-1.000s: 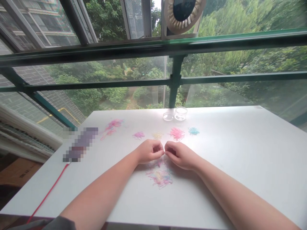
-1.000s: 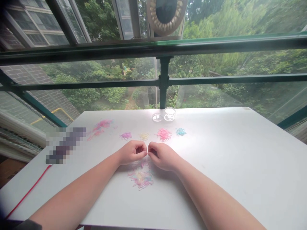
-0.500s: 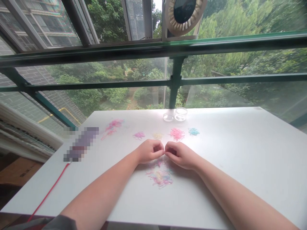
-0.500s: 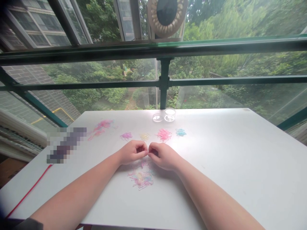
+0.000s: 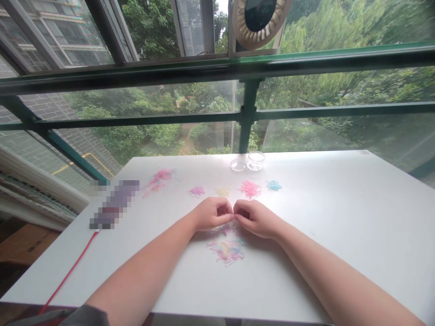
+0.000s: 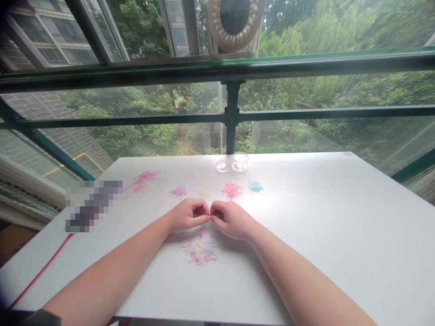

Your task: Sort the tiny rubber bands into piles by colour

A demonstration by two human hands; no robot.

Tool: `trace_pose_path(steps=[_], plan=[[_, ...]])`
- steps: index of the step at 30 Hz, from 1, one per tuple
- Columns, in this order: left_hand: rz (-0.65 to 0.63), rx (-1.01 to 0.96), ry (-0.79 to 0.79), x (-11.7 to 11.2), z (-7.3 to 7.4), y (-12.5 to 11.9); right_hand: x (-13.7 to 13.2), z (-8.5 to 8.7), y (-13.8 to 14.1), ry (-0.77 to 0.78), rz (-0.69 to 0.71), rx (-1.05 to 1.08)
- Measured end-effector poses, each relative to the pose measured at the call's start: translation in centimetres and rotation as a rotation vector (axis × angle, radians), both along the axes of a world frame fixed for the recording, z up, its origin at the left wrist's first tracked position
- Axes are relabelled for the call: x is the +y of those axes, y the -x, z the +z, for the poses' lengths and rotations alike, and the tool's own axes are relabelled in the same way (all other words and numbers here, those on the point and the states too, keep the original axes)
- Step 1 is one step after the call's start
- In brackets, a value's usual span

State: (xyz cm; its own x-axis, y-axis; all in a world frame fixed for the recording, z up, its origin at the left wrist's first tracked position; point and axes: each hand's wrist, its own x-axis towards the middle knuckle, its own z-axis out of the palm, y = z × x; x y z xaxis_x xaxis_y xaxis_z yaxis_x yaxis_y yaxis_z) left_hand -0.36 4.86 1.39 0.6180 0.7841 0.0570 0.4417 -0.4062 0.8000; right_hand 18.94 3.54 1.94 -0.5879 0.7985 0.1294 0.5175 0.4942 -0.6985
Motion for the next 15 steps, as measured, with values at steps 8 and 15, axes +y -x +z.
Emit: trace_pose_path(steps=[8, 15], plan=[[0.027, 0.017, -0.018, -0.12, 0.22, -0.08, -0.08, 0.13, 0.11, -0.004, 0.004, 0.004], [0.046, 0.02, -0.041, -0.07, 0.19, -0.14, 0.01, -0.03, 0.05, -0.008, 0.0, 0.004]])
